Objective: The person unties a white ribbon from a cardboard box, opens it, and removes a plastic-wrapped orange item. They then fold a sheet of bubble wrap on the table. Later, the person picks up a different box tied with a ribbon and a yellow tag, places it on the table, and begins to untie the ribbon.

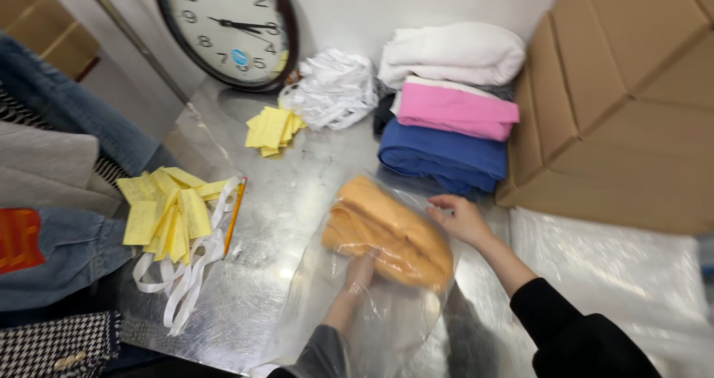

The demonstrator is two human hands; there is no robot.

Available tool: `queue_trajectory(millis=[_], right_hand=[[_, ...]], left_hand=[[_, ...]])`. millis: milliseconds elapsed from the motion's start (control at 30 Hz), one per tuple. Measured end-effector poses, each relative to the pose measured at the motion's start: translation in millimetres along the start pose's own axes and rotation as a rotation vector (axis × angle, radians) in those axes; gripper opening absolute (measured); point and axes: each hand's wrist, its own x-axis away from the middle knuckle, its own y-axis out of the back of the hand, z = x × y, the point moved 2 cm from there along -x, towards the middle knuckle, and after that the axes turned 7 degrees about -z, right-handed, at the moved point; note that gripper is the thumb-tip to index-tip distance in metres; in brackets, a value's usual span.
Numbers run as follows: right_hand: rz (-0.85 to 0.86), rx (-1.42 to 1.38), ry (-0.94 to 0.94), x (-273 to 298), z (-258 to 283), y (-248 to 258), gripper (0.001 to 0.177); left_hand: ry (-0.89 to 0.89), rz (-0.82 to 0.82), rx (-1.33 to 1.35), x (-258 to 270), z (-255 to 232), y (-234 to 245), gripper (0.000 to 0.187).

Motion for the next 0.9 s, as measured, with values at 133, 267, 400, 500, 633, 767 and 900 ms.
queue_trajectory(millis=[133,267,400,500,633,767,900], right_hand=[[0.209,0.023,-0.042,-20.9,8.7,-40.3,0.056],[0.24,-0.115,-0.16,-14.9,34.3,-60.5,0.046],[0.323,-0.396,-0.315,20.7,79.0,-52.6,0.034],[0.358,-0.524,-0.258,30.0,50.8,-62.6,0.026],[0.382,-0.559,-0.109,16.0,2.8,-81.2,0.02],[0.072,-0.108,-0.097,17.7,17.0,-63.6,0.056],[0.182,0.122,-0.259,22.3,-2.4,-69.4,0.089]], left_hand=[[-0.004,-0.128,-0.232,-2.9,-15.6,33.0,0.112],[-0.287,-0.408,-0.27,60.5,-57.3,34.7,0.083],[-0.12,-0.265,-0.494,30.8,-53.7,14.8,0.064],[-0.062,-0.246,-0.445,33.2,-76.9,12.5,0.093],[-0.163,-0.15,-0.45,30.1,-86.7,13.1,0.103],[-0.066,-0.14,-0.065,22.0,-70.8,12.6,0.1],[-0.039,-0.083,-0.074,49.6,-69.0,28.1,0.091]])
